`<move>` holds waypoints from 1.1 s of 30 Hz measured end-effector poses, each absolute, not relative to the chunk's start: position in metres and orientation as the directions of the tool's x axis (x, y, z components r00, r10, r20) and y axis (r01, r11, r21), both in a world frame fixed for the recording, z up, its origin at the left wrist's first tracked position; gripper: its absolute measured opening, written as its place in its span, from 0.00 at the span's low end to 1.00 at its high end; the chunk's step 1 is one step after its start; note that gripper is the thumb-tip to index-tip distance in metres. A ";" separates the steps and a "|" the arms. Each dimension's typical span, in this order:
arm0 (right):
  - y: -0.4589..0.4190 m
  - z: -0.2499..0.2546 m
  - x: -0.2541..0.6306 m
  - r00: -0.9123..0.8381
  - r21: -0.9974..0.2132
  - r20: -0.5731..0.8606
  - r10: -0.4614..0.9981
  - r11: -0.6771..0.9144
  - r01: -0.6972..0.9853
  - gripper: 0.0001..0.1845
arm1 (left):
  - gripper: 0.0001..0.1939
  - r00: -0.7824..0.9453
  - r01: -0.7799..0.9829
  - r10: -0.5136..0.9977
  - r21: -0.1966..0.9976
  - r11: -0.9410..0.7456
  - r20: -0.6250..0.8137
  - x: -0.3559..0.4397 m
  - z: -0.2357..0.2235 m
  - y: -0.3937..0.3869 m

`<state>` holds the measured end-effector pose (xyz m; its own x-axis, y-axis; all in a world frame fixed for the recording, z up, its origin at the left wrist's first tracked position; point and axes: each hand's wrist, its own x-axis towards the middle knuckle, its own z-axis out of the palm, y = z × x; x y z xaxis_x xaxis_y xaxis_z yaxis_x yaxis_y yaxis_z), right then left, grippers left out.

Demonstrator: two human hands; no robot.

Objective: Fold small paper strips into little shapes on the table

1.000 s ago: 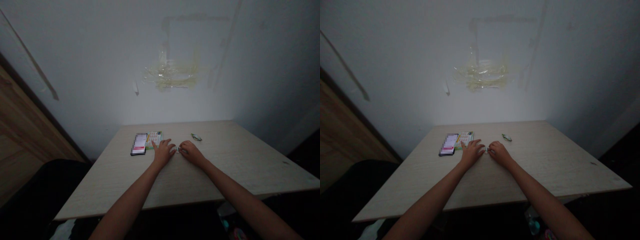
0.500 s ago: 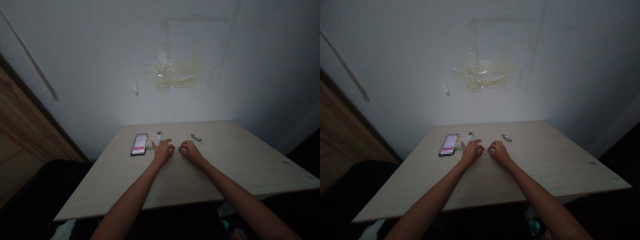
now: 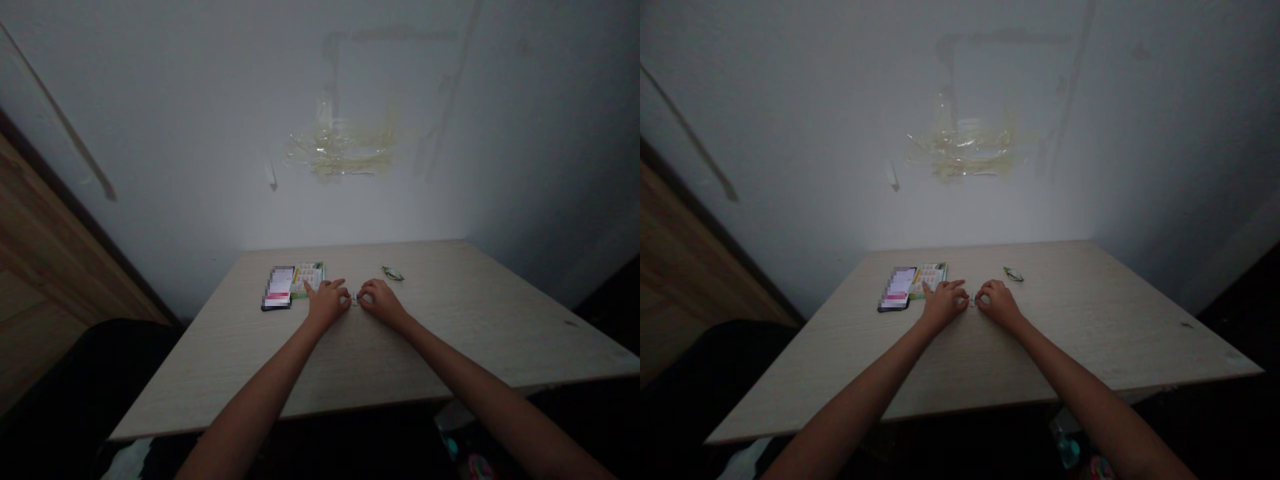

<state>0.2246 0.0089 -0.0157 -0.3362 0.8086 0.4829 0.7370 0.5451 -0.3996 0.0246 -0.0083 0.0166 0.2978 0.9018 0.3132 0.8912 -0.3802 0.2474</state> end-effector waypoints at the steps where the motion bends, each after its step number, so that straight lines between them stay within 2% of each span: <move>1: 0.008 -0.015 0.224 -0.337 -0.401 0.481 0.809 0.545 0.736 0.05 | 0.08 0.301 0.891 0.901 0.246 -0.383 0.313 0.025 0.017 -0.009; 10: 0.007 -0.016 0.225 -0.340 -0.411 0.464 0.818 0.539 0.735 0.08 | 0.11 0.298 0.895 0.916 0.254 -0.366 0.268 0.024 0.016 -0.014; 16: 0.005 -0.016 0.225 -0.335 -0.421 0.464 0.820 0.537 0.731 0.09 | 0.11 0.292 0.899 0.904 0.232 -0.370 0.312 0.023 0.008 -0.013; 33: 0.005 -0.016 0.221 -0.295 -0.412 0.477 0.828 0.507 0.757 0.08 | 0.11 0.259 0.899 0.933 0.292 -0.327 0.250 0.020 0.009 -0.008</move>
